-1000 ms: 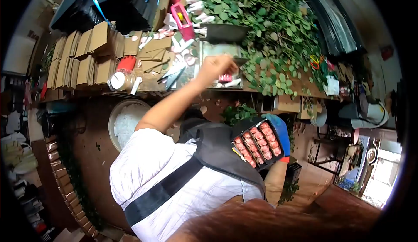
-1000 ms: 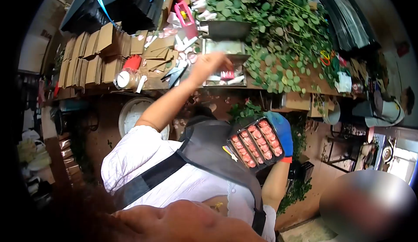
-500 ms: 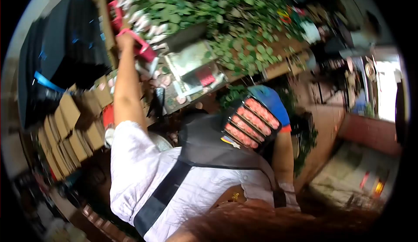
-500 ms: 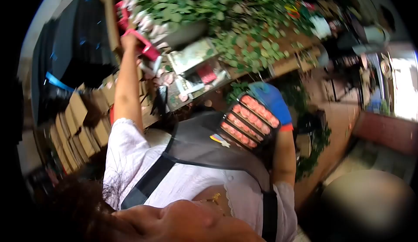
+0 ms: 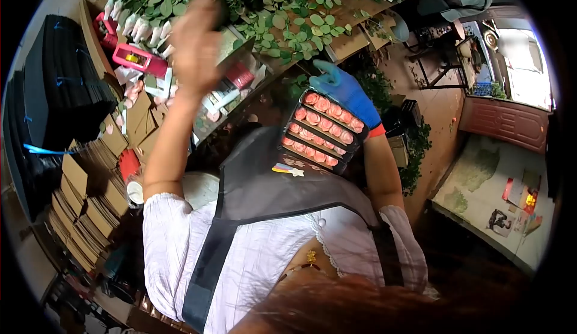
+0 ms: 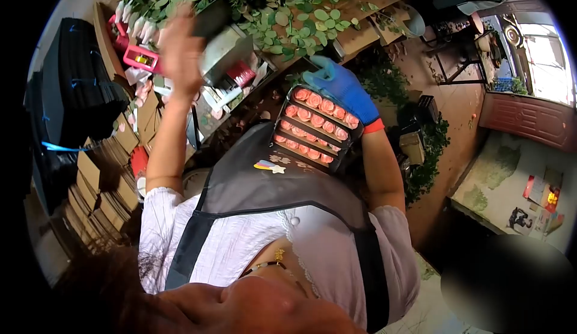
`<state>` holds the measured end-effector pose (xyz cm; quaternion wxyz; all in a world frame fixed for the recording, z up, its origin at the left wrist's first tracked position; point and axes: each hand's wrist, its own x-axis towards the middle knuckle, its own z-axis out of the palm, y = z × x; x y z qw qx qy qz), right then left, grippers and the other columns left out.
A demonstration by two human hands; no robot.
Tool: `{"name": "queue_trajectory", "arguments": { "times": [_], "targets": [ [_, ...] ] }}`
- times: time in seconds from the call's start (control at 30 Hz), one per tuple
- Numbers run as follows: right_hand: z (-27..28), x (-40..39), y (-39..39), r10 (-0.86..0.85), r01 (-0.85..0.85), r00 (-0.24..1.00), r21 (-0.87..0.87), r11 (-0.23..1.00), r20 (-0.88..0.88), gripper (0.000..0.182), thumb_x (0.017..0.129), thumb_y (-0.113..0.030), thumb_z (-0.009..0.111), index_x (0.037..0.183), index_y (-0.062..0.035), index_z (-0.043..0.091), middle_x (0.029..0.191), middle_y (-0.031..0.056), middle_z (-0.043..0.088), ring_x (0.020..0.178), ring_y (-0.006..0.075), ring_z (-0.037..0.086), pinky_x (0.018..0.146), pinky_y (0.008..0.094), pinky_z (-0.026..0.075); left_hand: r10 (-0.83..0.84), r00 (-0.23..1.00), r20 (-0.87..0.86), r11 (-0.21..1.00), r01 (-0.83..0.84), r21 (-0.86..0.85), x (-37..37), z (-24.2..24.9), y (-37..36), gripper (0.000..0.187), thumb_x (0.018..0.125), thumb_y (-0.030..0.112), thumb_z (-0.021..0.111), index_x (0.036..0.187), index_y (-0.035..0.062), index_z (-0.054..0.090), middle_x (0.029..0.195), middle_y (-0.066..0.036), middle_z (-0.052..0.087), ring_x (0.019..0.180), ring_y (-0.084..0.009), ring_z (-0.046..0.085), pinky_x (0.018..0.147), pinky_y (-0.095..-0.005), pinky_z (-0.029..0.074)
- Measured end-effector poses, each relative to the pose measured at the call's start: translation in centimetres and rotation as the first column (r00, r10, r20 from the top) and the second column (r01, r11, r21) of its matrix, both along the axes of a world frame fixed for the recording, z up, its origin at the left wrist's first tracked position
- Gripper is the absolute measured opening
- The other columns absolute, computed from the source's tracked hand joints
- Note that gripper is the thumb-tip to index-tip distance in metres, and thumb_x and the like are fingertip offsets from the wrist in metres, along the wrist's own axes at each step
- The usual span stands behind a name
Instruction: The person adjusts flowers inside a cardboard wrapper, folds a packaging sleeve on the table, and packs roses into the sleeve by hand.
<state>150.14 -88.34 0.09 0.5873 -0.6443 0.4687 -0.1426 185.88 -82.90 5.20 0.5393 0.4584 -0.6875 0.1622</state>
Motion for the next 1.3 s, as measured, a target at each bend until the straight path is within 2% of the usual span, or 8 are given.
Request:
{"name": "queue_trajectory", "arguments": {
  "times": [0.2,0.37,0.5,0.6,0.73,0.87,1.07,1.3],
  "targets": [
    [-0.4,-0.3,0.2,0.048,-0.008,0.993,-0.344,0.939,0.109,0.077,0.087,-0.030,0.077,0.146,-0.0012,0.038,0.118,0.0147,0.066,0.108,0.0213,0.065,0.091,0.0338,0.053,-0.514,0.783,-0.351,0.605,0.621,0.498,-15.2,-4.5,-0.8,0.039,0.103,0.025,0.047,0.128,-0.0014,0.062,0.141,-0.013,0.057,0.129,-0.0314,0.050,0.110,-0.0426,0.036],
    [-8.7,-7.0,-2.4,-0.013,0.025,0.996,-0.133,0.991,0.092,0.041,0.093,-0.020,0.069,0.127,-0.0017,0.057,0.114,0.0104,0.068,0.099,0.0183,0.065,0.084,0.0332,0.053,-0.566,0.644,-0.514,0.374,0.757,0.536,-18.8,-5.4,-1.4,0.046,0.109,0.033,0.034,0.126,0.0052,0.066,0.140,-0.009,0.059,0.126,-0.0246,0.044,0.110,-0.0374,0.030],
    [-1.2,-6.1,1.4,-0.444,0.462,0.859,-0.014,0.887,0.256,0.029,0.103,-0.022,0.059,0.122,-0.0001,0.061,0.107,0.0060,0.068,0.088,0.0152,0.064,0.079,0.0300,0.053,-0.327,0.628,-0.707,0.614,0.709,0.346,-22.4,-8.0,-1.4,0.045,0.107,0.033,0.038,0.115,0.0051,0.072,0.119,-0.010,0.068,0.113,-0.0193,0.053,0.103,-0.0346,0.037],
    [-5.3,-10.6,0.3,-0.455,0.535,0.833,-0.249,0.807,0.313,0.029,0.105,-0.022,0.054,0.120,0.0011,0.061,0.112,0.0072,0.068,0.094,0.0158,0.064,0.084,0.0300,0.053,0.043,0.145,-0.989,-0.201,0.971,0.133,-23.8,-11.5,-2.9,0.048,0.105,0.035,0.042,0.102,-0.0029,0.070,0.106,-0.010,0.070,0.101,-0.0184,0.061,0.098,-0.0318,0.044],
    [-4.2,-12.7,1.7,-0.519,0.669,0.743,-0.455,0.587,0.423,0.027,0.106,-0.020,0.052,0.119,0.0025,0.061,0.120,0.0107,0.067,0.107,0.0176,0.063,0.093,0.0299,0.050,-0.028,0.349,-0.937,-0.501,0.806,0.315,-25.5,-9.8,-5.1,0.053,0.100,0.039,0.045,0.113,-0.0050,0.071,0.104,-0.008,0.073,0.086,-0.0128,0.065,0.087,-0.0268,0.049],
    [7.2,-10.1,6.4,-0.522,0.697,0.716,-0.451,0.557,0.463,0.022,0.098,-0.012,0.064,0.115,0.0019,0.066,0.122,0.0173,0.066,0.102,0.0216,0.066,0.088,0.0318,0.054,-0.074,0.405,-0.911,-0.553,0.744,0.375,-27.1,-8.8,-6.2,0.048,0.097,0.040,0.052,0.110,-0.0016,0.072,0.101,-0.003,0.073,0.086,-0.0105,0.064,0.085,-0.0253,0.049],
    [12.1,-10.3,12.9,-0.026,-0.087,0.993,-0.840,0.536,-0.119,0.024,0.081,-0.005,0.077,0.105,-0.0070,0.073,0.103,0.0096,0.075,0.091,0.0236,0.071,0.079,0.0345,0.055,0.023,0.393,-0.919,-0.590,0.748,0.305,-27.8,-7.8,-6.7,0.042,0.095,0.040,0.056,0.106,0.0024,0.072,0.097,0.001,0.071,0.085,-0.0102,0.062,0.084,-0.0268,0.048],
    [11.2,-9.5,14.0,-0.099,-0.009,0.989,-0.710,0.704,-0.111,0.023,0.079,-0.006,0.078,0.101,-0.0089,0.075,0.101,0.0067,0.076,0.090,0.0233,0.072,0.079,0.0333,0.055,-0.015,0.428,-0.904,-0.568,0.740,0.360,-27.1,-8.5,-6.9,0.043,0.097,0.038,0.053,0.106,0.0003,0.072,0.096,0.001,0.070,0.084,-0.0092,0.060,0.084,-0.0270,0.047]
  ]
}}
